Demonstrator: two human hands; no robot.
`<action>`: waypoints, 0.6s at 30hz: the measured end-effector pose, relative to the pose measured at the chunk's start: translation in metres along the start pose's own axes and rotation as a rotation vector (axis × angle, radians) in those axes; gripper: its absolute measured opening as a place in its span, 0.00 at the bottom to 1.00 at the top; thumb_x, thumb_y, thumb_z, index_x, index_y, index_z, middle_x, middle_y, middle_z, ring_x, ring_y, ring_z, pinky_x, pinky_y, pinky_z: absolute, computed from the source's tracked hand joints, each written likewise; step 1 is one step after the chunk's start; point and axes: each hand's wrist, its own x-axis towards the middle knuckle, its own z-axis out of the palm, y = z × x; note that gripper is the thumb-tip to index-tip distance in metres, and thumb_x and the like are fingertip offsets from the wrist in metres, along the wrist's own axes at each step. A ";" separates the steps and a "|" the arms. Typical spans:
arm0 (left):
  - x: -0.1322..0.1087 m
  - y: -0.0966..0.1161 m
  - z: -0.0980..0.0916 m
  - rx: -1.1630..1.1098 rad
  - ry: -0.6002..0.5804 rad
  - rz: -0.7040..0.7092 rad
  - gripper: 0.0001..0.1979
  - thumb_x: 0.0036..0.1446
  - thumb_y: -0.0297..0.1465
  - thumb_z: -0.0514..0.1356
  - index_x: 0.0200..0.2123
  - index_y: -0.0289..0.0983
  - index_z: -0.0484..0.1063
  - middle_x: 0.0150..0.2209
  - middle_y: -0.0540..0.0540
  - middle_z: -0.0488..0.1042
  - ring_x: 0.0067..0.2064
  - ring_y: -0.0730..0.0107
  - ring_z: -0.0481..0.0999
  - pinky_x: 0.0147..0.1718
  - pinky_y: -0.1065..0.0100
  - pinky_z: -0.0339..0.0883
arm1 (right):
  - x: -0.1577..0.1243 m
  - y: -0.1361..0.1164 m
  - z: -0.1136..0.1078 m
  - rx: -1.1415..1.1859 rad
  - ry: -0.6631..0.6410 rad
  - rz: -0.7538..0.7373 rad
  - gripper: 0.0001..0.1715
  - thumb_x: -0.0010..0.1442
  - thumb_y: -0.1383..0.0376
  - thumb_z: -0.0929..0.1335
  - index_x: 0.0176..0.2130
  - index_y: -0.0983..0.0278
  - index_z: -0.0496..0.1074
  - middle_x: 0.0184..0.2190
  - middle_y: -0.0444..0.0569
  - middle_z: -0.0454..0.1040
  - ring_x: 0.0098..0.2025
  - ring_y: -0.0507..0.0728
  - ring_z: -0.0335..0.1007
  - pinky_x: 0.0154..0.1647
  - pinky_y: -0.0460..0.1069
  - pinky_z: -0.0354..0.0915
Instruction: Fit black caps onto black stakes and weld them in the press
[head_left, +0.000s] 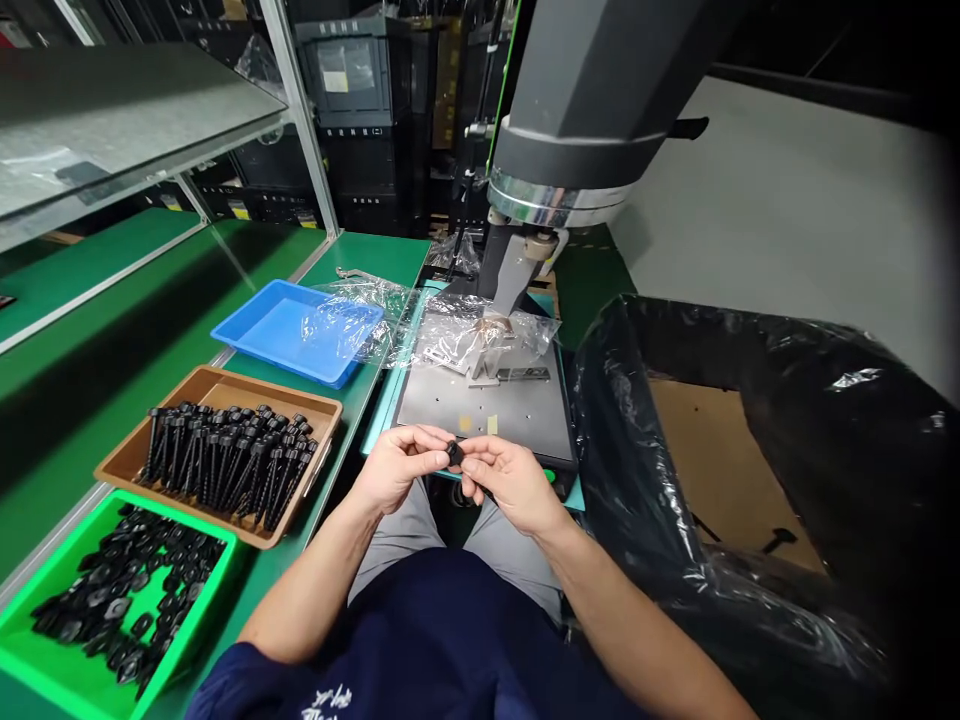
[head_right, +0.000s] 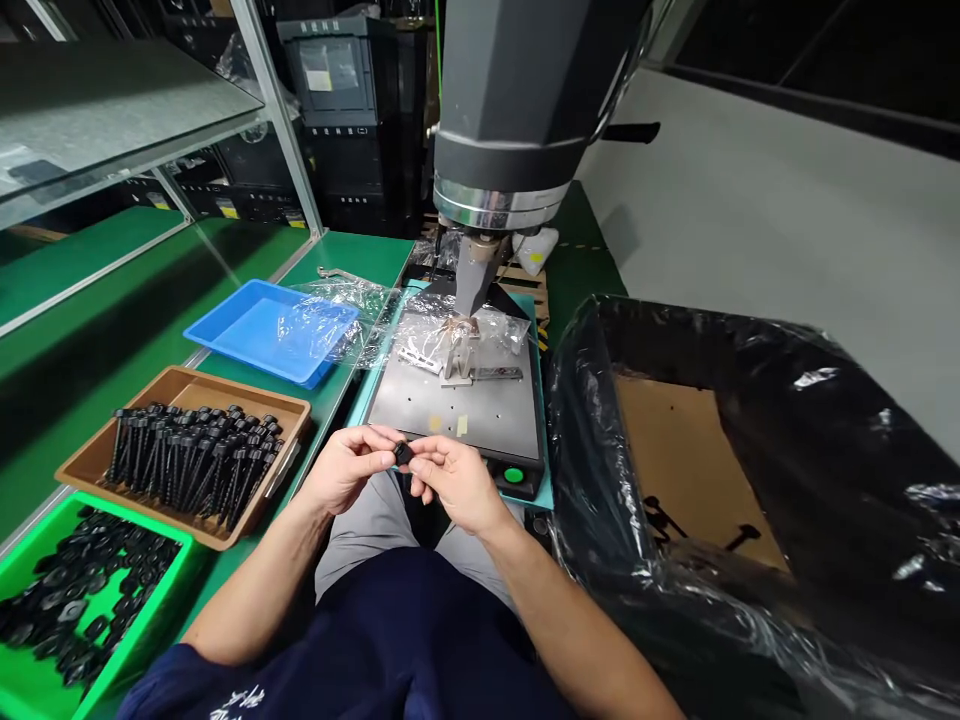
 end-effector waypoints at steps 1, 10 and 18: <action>0.001 0.002 -0.001 0.033 -0.004 0.000 0.08 0.41 0.28 0.73 0.26 0.34 0.79 0.38 0.42 0.79 0.37 0.64 0.78 0.40 0.61 0.72 | 0.000 0.000 0.000 -0.011 0.018 -0.004 0.19 0.55 0.56 0.73 0.41 0.66 0.74 0.26 0.48 0.75 0.22 0.51 0.68 0.20 0.45 0.63; 0.012 0.024 -0.006 0.382 -0.122 -0.062 0.08 0.41 0.30 0.73 0.24 0.35 0.79 0.37 0.41 0.78 0.36 0.65 0.77 0.38 0.64 0.72 | -0.005 0.004 -0.001 -0.354 0.104 -0.156 0.11 0.59 0.62 0.69 0.42 0.64 0.75 0.27 0.46 0.75 0.24 0.52 0.70 0.24 0.47 0.65; 0.017 0.015 -0.006 0.458 -0.166 -0.013 0.06 0.43 0.31 0.73 0.26 0.37 0.81 0.38 0.40 0.79 0.38 0.61 0.79 0.39 0.62 0.72 | -0.001 0.011 -0.012 -0.138 0.051 -0.117 0.14 0.57 0.58 0.71 0.39 0.64 0.73 0.26 0.46 0.74 0.22 0.51 0.67 0.20 0.45 0.62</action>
